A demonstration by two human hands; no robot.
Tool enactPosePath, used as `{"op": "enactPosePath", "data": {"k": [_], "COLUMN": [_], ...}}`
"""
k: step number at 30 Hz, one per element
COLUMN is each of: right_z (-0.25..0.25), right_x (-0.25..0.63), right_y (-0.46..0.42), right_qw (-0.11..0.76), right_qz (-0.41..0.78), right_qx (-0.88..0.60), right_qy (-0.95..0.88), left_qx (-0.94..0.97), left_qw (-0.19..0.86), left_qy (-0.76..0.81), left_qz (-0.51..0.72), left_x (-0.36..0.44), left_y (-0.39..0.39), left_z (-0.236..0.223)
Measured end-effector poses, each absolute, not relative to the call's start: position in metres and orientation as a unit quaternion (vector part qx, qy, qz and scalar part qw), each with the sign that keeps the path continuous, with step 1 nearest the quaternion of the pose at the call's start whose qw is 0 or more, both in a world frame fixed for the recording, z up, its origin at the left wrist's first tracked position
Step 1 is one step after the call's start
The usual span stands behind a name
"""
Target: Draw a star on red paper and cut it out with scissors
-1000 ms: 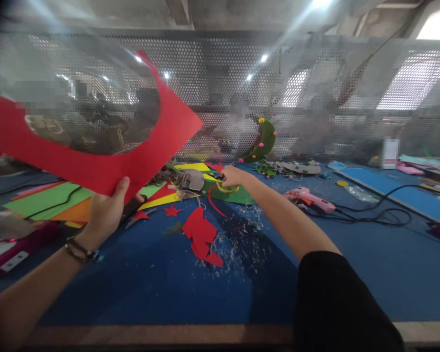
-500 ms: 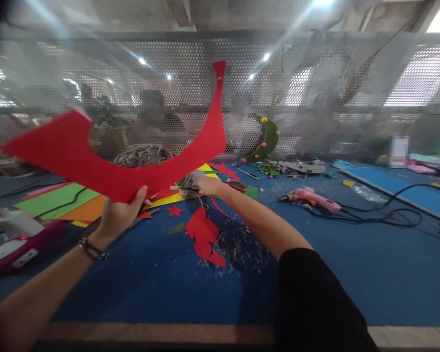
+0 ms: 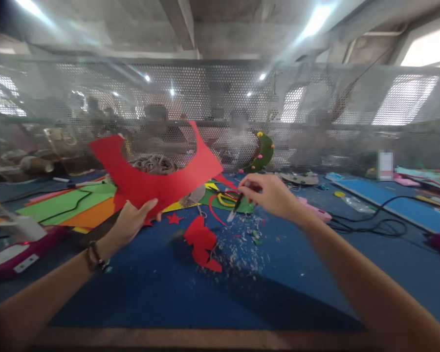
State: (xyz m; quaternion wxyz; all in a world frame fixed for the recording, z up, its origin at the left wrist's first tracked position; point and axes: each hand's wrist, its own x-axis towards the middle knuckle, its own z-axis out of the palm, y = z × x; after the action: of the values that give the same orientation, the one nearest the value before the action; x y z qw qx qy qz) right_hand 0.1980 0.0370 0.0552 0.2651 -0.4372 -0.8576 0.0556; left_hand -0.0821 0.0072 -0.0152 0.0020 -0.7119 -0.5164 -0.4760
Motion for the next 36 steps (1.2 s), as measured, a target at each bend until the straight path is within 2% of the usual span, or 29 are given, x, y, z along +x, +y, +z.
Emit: {"op": "enactPosePath", "data": {"k": [3, 8, 12, 18, 20, 24, 28, 30, 33, 36], "right_z": [0.048, 0.026, 0.015, 0.009, 0.009, 0.011, 0.019, 0.023, 0.029, 0.035], "right_x": [0.217, 0.221, 0.214, 0.196, 0.188, 0.167, 0.143, 0.137, 0.144, 0.173], "right_y": [0.013, -0.006, -0.011, -0.014, -0.014, -0.015, -0.018, -0.017, -0.015, -0.014], "right_qw": [0.314, 0.284, 0.266, 0.319, 0.326, 0.313, 0.325, 0.345, 0.378, 0.409], "right_qz": [0.141, 0.222, 0.344, 0.376, 0.393, 0.414, 0.392, 0.374, 0.358, 0.391], "right_qx": [-0.428, -0.419, -0.350, -0.286, -0.295, -0.308, -0.343, -0.393, -0.410, -0.393], "right_qy": [-0.836, -0.833, -0.830, -0.821, -0.807, -0.798, -0.789, -0.766, -0.749, -0.725], "left_qx": [-0.765, -0.789, -0.802, -0.788, -0.769, -0.738, -0.753, -0.754, -0.770, -0.786], "left_qw": [0.021, 0.164, 0.261, 0.369, 0.378, 0.328, 0.302, 0.308, 0.347, 0.427], "left_qy": [-0.491, -0.490, -0.484, -0.474, -0.496, -0.556, -0.576, -0.573, -0.519, -0.403], "left_qz": [-0.416, -0.331, -0.234, -0.135, -0.137, -0.196, -0.102, -0.094, -0.131, -0.196], "left_x": [-0.072, -0.064, -0.054, -0.038, -0.038, -0.030, -0.003, 0.009, 0.011, -0.010], "left_y": [0.003, -0.004, -0.018, -0.034, -0.033, -0.027, -0.031, -0.035, -0.041, -0.046], "left_z": [-0.013, -0.002, -0.002, -0.013, -0.009, 0.007, 0.010, 0.007, 0.006, 0.008]}}
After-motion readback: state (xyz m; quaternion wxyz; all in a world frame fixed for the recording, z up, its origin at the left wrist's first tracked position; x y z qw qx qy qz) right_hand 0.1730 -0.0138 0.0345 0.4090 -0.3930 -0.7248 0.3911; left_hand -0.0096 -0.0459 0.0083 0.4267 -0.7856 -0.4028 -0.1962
